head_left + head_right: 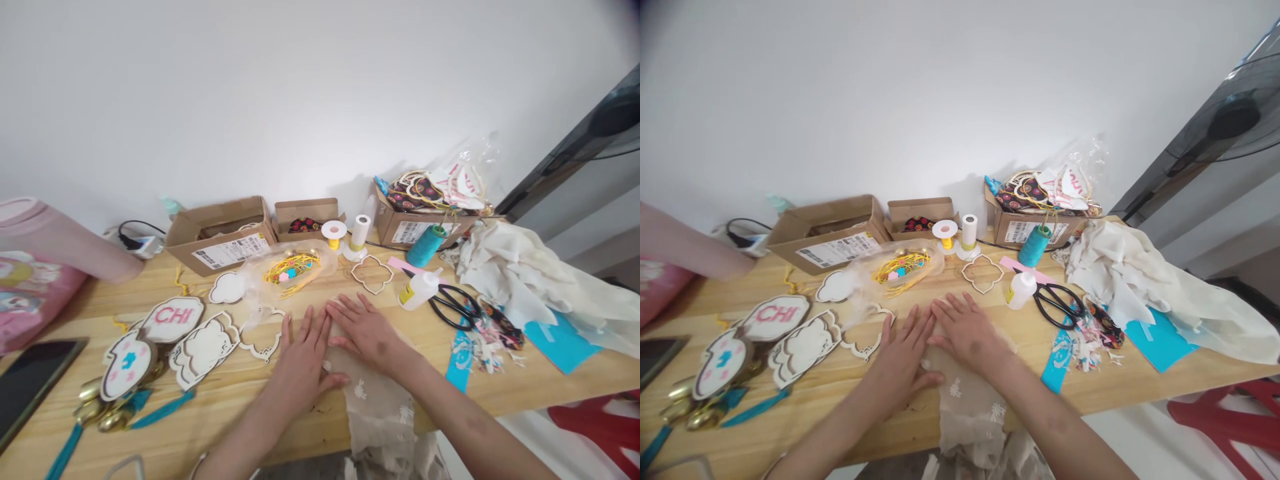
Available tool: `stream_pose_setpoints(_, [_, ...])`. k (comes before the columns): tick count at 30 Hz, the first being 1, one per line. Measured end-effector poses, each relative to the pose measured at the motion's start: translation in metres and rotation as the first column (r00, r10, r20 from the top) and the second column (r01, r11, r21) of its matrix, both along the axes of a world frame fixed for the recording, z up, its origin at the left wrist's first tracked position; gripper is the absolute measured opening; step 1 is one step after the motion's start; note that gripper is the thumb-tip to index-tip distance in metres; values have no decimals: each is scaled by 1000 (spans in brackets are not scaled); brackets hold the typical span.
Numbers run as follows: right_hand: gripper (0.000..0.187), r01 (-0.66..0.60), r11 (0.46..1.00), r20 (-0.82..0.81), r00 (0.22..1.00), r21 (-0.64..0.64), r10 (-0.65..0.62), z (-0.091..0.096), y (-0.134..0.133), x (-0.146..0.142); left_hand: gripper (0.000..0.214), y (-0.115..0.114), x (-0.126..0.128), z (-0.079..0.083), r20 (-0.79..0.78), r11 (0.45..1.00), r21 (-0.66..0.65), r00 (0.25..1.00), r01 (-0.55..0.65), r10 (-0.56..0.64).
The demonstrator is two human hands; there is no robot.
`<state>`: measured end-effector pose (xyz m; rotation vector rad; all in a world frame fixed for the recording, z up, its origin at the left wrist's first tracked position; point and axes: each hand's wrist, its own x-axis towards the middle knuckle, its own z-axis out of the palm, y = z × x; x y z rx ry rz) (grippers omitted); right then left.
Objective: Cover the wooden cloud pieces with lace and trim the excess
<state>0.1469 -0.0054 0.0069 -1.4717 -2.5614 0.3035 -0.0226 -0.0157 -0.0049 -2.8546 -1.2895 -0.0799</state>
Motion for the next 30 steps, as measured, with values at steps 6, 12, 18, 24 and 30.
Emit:
stream_pose_setpoints(6, [61, 110, 992, 13, 994, 69, -111, -13, 2, 7, 82, -1, -3, 0, 3, 1000, 20, 1000, 6, -6])
stream_pose_setpoints(12, [53, 94, 993, 39, 995, 70, -97, -9, -23, 11, 77, 5, 1, 6, 21, 998, 58, 999, 25, -27])
stream_pose_setpoints(18, [50, 81, 997, 53, 995, 1, -81, -12, -32, 11, 82, 19, 9, 5, 34, 997, 52, 998, 59, -61])
stream_pose_setpoints(24, [50, 84, 996, 36, 996, 11, -85, -12, -31, 11, 81, 26, 6, 2, 27, 998, 11, 998, 55, -55])
stream_pose_setpoints(30, [49, 114, 993, 44, 993, -32, -113, -4, -30, 11, 74, 26, 5, 7, 23, 1000, 12, 999, 24, -25])
